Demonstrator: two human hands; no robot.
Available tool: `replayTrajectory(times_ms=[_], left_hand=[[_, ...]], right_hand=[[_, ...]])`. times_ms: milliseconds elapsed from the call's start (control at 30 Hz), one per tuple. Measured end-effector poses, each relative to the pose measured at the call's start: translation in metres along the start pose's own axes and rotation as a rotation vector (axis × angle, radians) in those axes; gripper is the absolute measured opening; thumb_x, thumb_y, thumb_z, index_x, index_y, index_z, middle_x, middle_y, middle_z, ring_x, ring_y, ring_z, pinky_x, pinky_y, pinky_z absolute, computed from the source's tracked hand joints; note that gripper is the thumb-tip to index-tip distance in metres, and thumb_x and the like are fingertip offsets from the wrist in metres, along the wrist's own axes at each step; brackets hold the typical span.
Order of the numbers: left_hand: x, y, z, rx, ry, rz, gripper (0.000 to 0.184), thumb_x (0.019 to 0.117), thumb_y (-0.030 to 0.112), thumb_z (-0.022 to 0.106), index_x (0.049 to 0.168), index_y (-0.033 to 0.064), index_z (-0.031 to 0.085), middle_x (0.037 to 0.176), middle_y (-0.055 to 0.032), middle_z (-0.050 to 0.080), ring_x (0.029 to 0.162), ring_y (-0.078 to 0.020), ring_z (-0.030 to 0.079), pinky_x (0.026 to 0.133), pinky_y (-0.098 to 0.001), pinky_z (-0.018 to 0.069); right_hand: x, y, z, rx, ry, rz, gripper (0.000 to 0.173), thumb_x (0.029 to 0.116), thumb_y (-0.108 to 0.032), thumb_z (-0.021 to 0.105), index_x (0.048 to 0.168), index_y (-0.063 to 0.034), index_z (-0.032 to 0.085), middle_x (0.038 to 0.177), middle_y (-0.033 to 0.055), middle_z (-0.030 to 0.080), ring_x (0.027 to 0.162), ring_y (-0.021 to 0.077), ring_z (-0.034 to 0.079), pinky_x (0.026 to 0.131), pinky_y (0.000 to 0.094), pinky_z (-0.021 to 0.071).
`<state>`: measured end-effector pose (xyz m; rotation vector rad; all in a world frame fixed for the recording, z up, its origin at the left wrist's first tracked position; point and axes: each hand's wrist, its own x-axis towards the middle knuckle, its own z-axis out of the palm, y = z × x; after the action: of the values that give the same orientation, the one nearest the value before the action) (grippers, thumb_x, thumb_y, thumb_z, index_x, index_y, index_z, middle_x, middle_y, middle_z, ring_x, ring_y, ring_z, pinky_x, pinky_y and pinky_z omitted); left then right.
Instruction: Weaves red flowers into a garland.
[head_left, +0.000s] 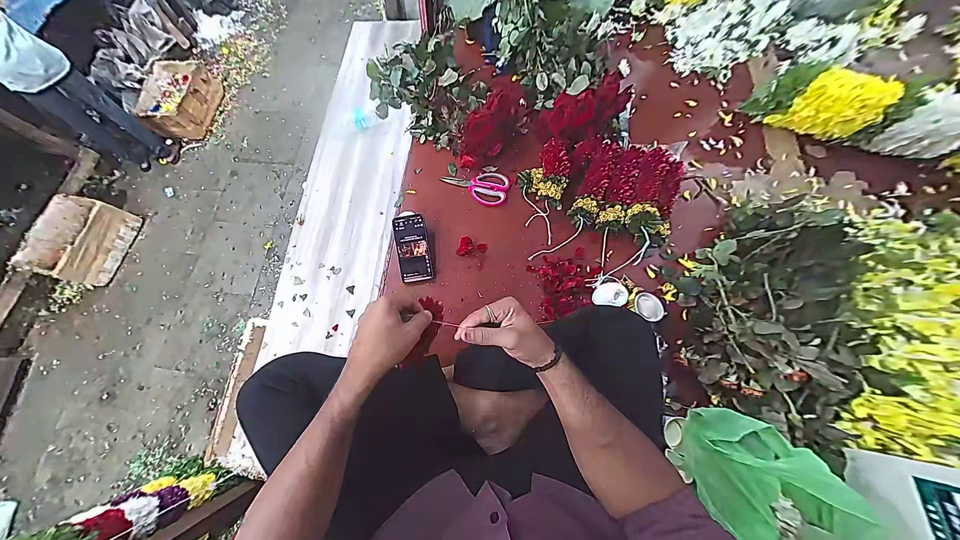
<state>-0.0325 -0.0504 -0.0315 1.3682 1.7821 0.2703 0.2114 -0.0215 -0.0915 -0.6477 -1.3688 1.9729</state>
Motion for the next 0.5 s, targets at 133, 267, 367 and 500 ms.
replayTrajectory(times_ms=[133,267,367,500], left_hand=[[-0.014,-0.014,-0.009,-0.098,-0.182,0.023,0.017,0.0952,0.031,0.072,0.093,0.0157,0.078,0.083,0.0039,0.074,0.074,-0.0068,0.069,0.073,-0.0344,0.0597],[-0.016,-0.014,-0.006,-0.090,-0.192,0.017,0.017,0.0929,0.033,0.072,0.088,0.0184,0.079,0.077,0.0062,0.073,0.069,-0.0047,0.067,0.068,-0.0341,0.0583],[-0.011,-0.013,-0.001,-0.107,-0.091,-0.048,0.019,0.0916,0.035,0.074,0.083,0.0192,0.078,0.072,0.0062,0.071,0.065,-0.0057,0.065,0.063,-0.0369,0.0558],[-0.009,-0.016,0.006,-0.146,-0.062,-0.020,0.017,0.0926,0.034,0.073,0.084,0.0199,0.079,0.075,0.0073,0.073,0.068,-0.0045,0.068,0.065,-0.0355,0.0584]], right_hand=[[0.002,-0.002,-0.009,-0.039,0.105,0.037,0.011,0.0930,-0.008,0.071,0.092,-0.0001,0.078,0.084,0.0052,0.075,0.069,0.0044,0.064,0.063,0.0225,0.0523],[0.000,-0.005,-0.008,-0.054,0.083,0.039,0.010,0.0927,-0.006,0.070,0.092,0.0008,0.078,0.084,0.0059,0.075,0.073,0.0061,0.066,0.068,0.0247,0.0551],[-0.001,-0.008,0.002,-0.152,-0.133,0.026,0.013,0.0943,-0.010,0.070,0.094,0.0001,0.078,0.088,0.0037,0.076,0.080,0.0057,0.070,0.076,0.0265,0.0590],[-0.002,-0.005,0.027,-0.146,-0.167,-0.038,0.012,0.0952,-0.008,0.071,0.097,0.0018,0.078,0.090,0.0064,0.076,0.080,0.0073,0.070,0.076,0.0266,0.0597]])
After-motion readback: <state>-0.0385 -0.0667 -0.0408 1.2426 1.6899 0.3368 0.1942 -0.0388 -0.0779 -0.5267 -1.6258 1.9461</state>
